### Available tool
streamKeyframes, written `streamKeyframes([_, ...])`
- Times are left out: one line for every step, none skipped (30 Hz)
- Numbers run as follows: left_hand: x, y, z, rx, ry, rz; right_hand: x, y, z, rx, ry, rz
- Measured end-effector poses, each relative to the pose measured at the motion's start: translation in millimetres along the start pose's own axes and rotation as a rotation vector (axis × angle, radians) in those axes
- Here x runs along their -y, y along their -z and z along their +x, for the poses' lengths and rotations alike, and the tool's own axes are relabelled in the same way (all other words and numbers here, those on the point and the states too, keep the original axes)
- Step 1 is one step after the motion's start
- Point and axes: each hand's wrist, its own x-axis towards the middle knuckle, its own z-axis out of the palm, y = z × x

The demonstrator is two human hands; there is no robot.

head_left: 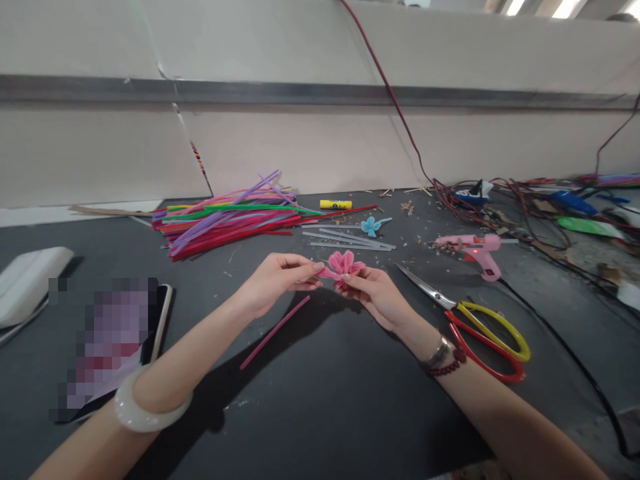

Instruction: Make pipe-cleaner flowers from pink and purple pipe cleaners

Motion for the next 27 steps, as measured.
streamKeyframes([0.6, 0.5, 0.3, -0.003, 0.004, -0.015, 0.1, 0.0, 0.0, -0.003, 0.006, -0.008])
streamKeyframes([1.2, 1.1, 0.8, -0.007, 0.010, -0.030, 0.0, -0.1, 0.1, -0.005, 0.015, -0.015])
streamKeyframes([1.7, 1.6, 1.2, -0.012, 0.019, -0.043, -0.1, -0.2, 0.2, -0.006, 0.029, -0.019])
streamKeyframes([2.0, 1.9, 1.5, -0.018, 0.029, -0.052, -0.3, -0.3, 0.3, -0.007, 0.050, -0.021])
streamKeyframes([2.0, 2.1, 1.6, -0.025, 0.038, -0.055, -0.5, -0.4, 0.5, -0.010, 0.076, -0.022])
streamKeyframes([1.6, 1.8, 1.6, -0.032, 0.046, -0.053, -0.9, -0.5, 0.6, -0.017, 0.104, -0.027])
streamKeyframes([0.9, 1.2, 1.4, -0.042, 0.050, -0.047, -1.3, -0.6, 0.7, -0.027, 0.133, -0.037])
streamKeyframes([0.1, 0.3, 1.0, -0.052, 0.051, -0.037, -1.6, -0.7, 0.7, -0.039, 0.157, -0.056])
streamKeyframes([-0.8, -0.9, 0.5, -0.063, 0.049, -0.025, -1.9, -0.8, 0.6, -0.055, 0.176, -0.083])
streamKeyframes([-1.6, -2.3, -0.2, -0.076, 0.042, -0.013, -2.1, -0.9, 0.4, -0.068, 0.190, -0.116])
streamKeyframes([-2.2, -3.7, -0.8, -0.088, 0.032, 0.000, -2.2, -1.1, 0.2, -0.079, 0.202, -0.151])
streamKeyframes([-2.5, -5.2, -1.4, -0.098, 0.021, 0.015, -2.1, -1.4, -0.1, -0.087, 0.212, -0.183])
streamKeyframes([-2.4, -6.5, -1.9, -0.104, 0.010, 0.031, -1.8, -1.8, -0.4, -0.094, 0.220, -0.214])
streamKeyframes([-1.9, -7.6, -2.3, -0.109, 0.002, 0.048, -1.3, -2.3, -0.7, -0.100, 0.228, -0.242])
streamKeyframes([-1.2, -8.5, -2.6, -0.114, -0.004, 0.064, -0.7, -2.9, -1.1, -0.104, 0.234, -0.268])
streamKeyframes([-0.2, -9.1, -2.7, -0.117, -0.009, 0.080, 0.0, -3.6, -1.4, -0.105, 0.239, -0.292])
streamKeyframes([0.9, -9.6, -2.8, -0.119, -0.014, 0.095, 0.8, -4.4, -1.8, -0.104, 0.244, -0.314])
streamKeyframes([2.1, -9.8, -2.7, -0.122, -0.020, 0.109, 1.6, -5.2, -2.2, -0.101, 0.249, -0.335])
streamKeyframes([3.3, -9.9, -2.4, -0.128, -0.029, 0.123, 2.3, -6.0, -2.7, -0.097, 0.256, -0.357])
streamKeyframes([4.5, -9.9, -2.1, -0.134, -0.041, 0.135, 2.9, -6.7, -3.3, -0.091, 0.263, -0.378])
streamKeyframes([5.4, -9.8, -1.8, -0.140, -0.053, 0.141, 3.3, -7.4, -3.8, -0.087, 0.270, -0.400])
streamKeyframes([6.2, -9.8, -1.5, -0.146, -0.062, 0.142, 3.4, -8.1, -4.4, -0.085, 0.279, -0.422])
streamKeyframes([6.6, -9.8, -1.3, -0.149, -0.067, 0.136, 3.3, -8.6, -4.9, -0.084, 0.288, -0.442])
streamKeyframes([6.6, -10.0, -1.3, -0.149, -0.067, 0.125, 3.0, -8.8, -5.3, -0.086, 0.296, -0.460])
streamKeyframes([6.4, -10.4, -1.6, -0.147, -0.062, 0.110, 2.5, -8.9, -5.5, -0.087, 0.303, -0.475])
streamKeyframes([5.8, -11.1, -2.0, -0.143, -0.054, 0.092, 2.0, -8.8, -5.5, -0.090, 0.309, -0.486])
streamKeyframes([5.1, -12.0, -2.7, -0.137, -0.044, 0.073, 1.3, -8.4, -5.4, -0.093, 0.315, -0.491])
